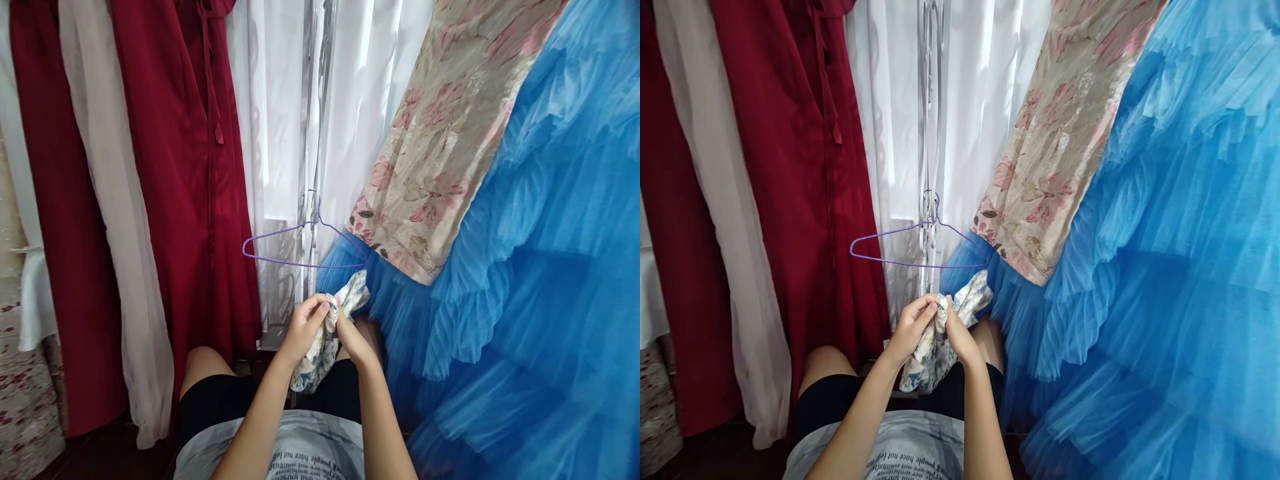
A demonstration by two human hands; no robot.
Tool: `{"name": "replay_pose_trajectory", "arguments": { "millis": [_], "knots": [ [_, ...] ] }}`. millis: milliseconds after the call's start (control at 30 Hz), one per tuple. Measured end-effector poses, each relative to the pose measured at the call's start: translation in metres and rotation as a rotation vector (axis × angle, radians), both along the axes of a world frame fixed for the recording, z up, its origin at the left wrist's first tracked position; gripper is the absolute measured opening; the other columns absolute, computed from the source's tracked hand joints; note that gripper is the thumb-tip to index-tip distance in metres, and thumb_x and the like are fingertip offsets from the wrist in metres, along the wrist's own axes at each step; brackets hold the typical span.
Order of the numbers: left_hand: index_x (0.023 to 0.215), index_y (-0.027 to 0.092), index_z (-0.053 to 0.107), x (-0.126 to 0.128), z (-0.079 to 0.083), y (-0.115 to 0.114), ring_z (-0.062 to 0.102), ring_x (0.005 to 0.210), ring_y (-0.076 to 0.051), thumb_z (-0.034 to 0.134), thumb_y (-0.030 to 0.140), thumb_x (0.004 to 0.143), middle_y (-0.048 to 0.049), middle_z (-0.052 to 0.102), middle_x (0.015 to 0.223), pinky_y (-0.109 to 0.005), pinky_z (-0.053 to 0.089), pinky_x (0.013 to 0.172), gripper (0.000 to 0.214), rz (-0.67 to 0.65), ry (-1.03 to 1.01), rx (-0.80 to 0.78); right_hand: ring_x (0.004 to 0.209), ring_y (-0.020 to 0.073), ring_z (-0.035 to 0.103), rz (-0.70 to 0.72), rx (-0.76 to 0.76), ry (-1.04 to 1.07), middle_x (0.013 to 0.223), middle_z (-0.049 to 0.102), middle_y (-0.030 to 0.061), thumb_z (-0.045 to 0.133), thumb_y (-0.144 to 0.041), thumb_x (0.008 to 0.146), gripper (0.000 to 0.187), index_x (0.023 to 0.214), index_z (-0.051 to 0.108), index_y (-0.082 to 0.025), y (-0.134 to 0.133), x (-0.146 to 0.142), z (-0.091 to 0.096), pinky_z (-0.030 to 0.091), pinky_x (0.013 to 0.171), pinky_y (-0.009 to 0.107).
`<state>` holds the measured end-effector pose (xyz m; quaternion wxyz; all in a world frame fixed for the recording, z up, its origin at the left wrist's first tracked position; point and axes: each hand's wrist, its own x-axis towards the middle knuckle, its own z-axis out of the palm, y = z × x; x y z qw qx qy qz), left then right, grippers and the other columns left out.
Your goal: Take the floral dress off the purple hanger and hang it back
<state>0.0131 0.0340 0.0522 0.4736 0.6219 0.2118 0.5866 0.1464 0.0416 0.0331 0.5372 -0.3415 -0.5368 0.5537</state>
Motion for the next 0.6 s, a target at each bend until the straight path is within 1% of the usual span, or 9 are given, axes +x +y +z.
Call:
{"name": "replay_pose_trajectory", "arguments": {
  "millis": [67,133,200,267,333,400,500,567,600],
  "knots": [
    [0.102,0.020,0.069,-0.005,0.005,-0.002,0.062,0.099,-0.021,0.065,0.044,0.093,-0.0066,0.068,0.103,-0.030,0.046,0.091,0.026,0.009,0.011,0.030,0.113,0.0289,0.064,0.130,-0.096,0.091,0.105,0.075,0.0076,0.047,-0.077,0.088,0.063,0.113,0.070,-0.024,-0.014,-0.005,0.012,0.049,0.096,0.042],
    [0.118,0.025,0.065,-0.012,0.008,-0.002,0.058,0.116,-0.023,0.070,0.042,0.090,-0.0076,0.064,0.122,-0.031,0.044,0.101,0.033,-0.012,0.046,0.028,0.111,0.0296,0.066,0.222,-0.158,0.150,0.104,0.075,0.0098,0.041,-0.084,0.086,0.075,0.115,0.070,-0.022,-0.025,-0.006,0.021,0.050,0.095,0.043],
    [0.135,0.030,0.055,-0.017,0.006,-0.001,0.054,0.127,-0.025,0.068,0.049,0.090,-0.0087,0.057,0.138,-0.034,0.042,0.105,0.051,-0.130,0.078,-0.049,0.104,0.0280,0.067,0.277,-0.146,0.153,0.100,0.074,0.0095,0.051,-0.081,0.085,0.069,0.113,0.069,-0.020,-0.034,-0.004,0.026,0.051,0.091,0.040],
    [0.139,0.028,0.052,-0.019,-0.004,0.001,0.059,0.119,-0.026,0.051,0.065,0.094,-0.0114,0.060,0.133,-0.036,0.047,0.098,0.059,-0.311,0.105,-0.188,0.094,0.0249,0.068,0.330,-0.077,0.120,0.092,0.073,0.0077,0.069,-0.070,0.080,0.057,0.105,0.070,-0.019,-0.041,0.002,0.028,0.052,0.084,0.035],
    [0.125,0.021,0.062,-0.018,-0.021,0.004,0.064,0.098,-0.025,0.036,0.076,0.093,-0.0112,0.068,0.110,-0.035,0.051,0.084,0.069,-0.403,0.179,-0.260,0.082,0.0218,0.067,0.424,-0.005,0.093,0.083,0.070,0.0059,0.081,-0.061,0.072,0.051,0.096,0.069,-0.017,-0.047,0.010,0.028,0.051,0.076,0.031],
    [0.096,0.017,0.068,-0.021,-0.040,0.009,0.059,0.079,-0.021,0.041,0.079,0.089,-0.0065,0.066,0.083,-0.031,0.047,0.071,0.069,-0.386,0.342,-0.206,0.070,0.0179,0.062,0.499,0.052,0.104,0.076,0.065,0.0035,0.087,-0.057,0.064,0.053,0.091,0.068,-0.017,-0.053,0.021,0.031,0.049,0.066,0.027],
    [0.060,0.016,0.051,-0.041,-0.061,0.018,0.039,0.059,-0.013,0.048,0.077,0.087,0.0012,0.044,0.057,-0.026,0.032,0.057,0.067,-0.329,0.593,-0.039,0.059,0.0120,0.053,0.510,0.106,0.092,0.071,0.059,0.0003,0.092,-0.050,0.058,0.052,0.087,0.065,-0.016,-0.060,0.043,0.043,0.042,0.056,0.023],
    [0.054,0.017,0.042,-0.067,-0.066,0.027,0.031,0.055,-0.011,0.047,0.074,0.089,0.0030,0.035,0.054,-0.026,0.025,0.054,0.068,-0.268,0.692,0.025,0.056,0.0097,0.048,0.488,0.112,0.003,0.068,0.055,-0.0008,0.091,-0.047,0.061,0.045,0.079,0.064,-0.015,-0.062,0.059,0.056,0.040,0.054,0.022],
    [0.053,0.017,0.042,-0.084,-0.066,0.031,0.032,0.055,-0.011,0.050,0.072,0.089,0.0029,0.036,0.054,-0.026,0.025,0.055,0.066,-0.221,0.734,0.061,0.055,0.0091,0.047,0.468,0.109,-0.059,0.066,0.054,-0.0013,0.090,-0.045,0.063,0.043,0.075,0.063,-0.015,-0.062,0.066,0.064,0.039,0.053,0.022]
  ]
}}
